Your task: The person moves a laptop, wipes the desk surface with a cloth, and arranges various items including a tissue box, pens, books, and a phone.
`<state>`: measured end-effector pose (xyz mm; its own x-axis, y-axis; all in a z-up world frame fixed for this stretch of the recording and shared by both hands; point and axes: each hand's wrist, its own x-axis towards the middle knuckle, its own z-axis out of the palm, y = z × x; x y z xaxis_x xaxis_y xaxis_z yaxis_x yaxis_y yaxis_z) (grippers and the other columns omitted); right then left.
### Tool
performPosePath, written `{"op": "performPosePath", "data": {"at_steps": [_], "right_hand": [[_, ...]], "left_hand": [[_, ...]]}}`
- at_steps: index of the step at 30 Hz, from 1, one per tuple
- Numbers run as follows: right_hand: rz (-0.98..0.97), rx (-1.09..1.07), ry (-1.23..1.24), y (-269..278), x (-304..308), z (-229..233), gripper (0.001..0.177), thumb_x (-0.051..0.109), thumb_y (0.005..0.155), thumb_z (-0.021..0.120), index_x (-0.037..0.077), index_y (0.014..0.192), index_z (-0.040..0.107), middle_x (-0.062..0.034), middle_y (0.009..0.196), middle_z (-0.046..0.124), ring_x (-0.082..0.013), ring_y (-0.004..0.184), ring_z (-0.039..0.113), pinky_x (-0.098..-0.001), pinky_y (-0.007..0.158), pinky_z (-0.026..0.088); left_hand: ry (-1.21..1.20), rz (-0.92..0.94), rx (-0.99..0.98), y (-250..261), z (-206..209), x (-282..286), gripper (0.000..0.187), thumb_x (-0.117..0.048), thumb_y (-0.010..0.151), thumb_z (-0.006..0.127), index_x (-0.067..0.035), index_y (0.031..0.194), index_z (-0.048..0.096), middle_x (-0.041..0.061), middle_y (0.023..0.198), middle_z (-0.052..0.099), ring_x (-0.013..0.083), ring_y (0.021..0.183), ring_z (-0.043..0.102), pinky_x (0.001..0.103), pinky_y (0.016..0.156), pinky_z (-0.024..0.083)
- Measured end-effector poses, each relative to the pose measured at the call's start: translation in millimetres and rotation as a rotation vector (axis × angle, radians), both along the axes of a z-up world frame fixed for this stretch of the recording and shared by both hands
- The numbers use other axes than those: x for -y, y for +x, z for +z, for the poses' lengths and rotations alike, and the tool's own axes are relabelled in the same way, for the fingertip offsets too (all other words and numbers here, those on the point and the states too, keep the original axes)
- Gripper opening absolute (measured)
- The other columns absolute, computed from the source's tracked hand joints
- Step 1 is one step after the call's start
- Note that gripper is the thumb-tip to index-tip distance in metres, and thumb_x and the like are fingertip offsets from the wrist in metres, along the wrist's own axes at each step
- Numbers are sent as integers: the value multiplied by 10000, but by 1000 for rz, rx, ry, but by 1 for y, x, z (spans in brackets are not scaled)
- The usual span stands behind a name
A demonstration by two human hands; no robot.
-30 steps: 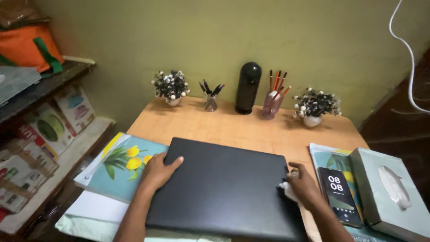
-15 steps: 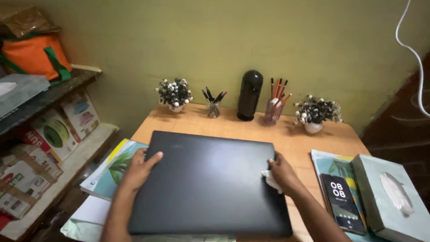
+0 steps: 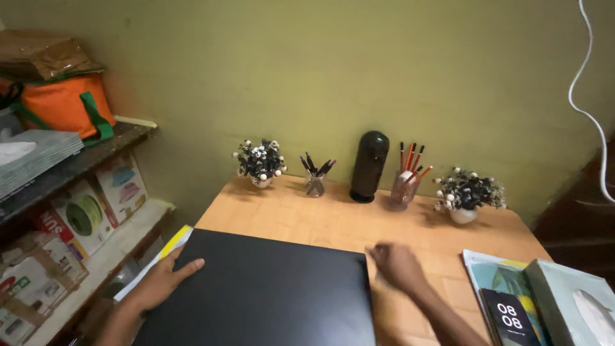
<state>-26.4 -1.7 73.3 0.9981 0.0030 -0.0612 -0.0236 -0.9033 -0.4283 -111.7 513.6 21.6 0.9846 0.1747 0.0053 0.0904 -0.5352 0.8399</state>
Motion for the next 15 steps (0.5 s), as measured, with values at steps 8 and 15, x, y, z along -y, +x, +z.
{"op": "performPosePath", "data": {"at_steps": [8,15], "right_hand": [[684,-256,353,63,-1,-12,527,408,1071,337,173,1502,529,-54,1581,510,-224,1521,378,-386,1263,206],[988,-127,-141,25,-15,1,638,408,995,525,171,1565,364,-89,1662,287,-319,1559,194,-425,1259,190]], "left_hand": [[120,-36,68,9,-28,-14,938,-500,859,696,-2,1557,315,193,1574,425,256,1474,393,387,1186,322],[291,-2,-82,33,-70,-45,986,-543,851,725,-11,1565,303,196,1599,387,252,1516,342,370,1233,283]]}}
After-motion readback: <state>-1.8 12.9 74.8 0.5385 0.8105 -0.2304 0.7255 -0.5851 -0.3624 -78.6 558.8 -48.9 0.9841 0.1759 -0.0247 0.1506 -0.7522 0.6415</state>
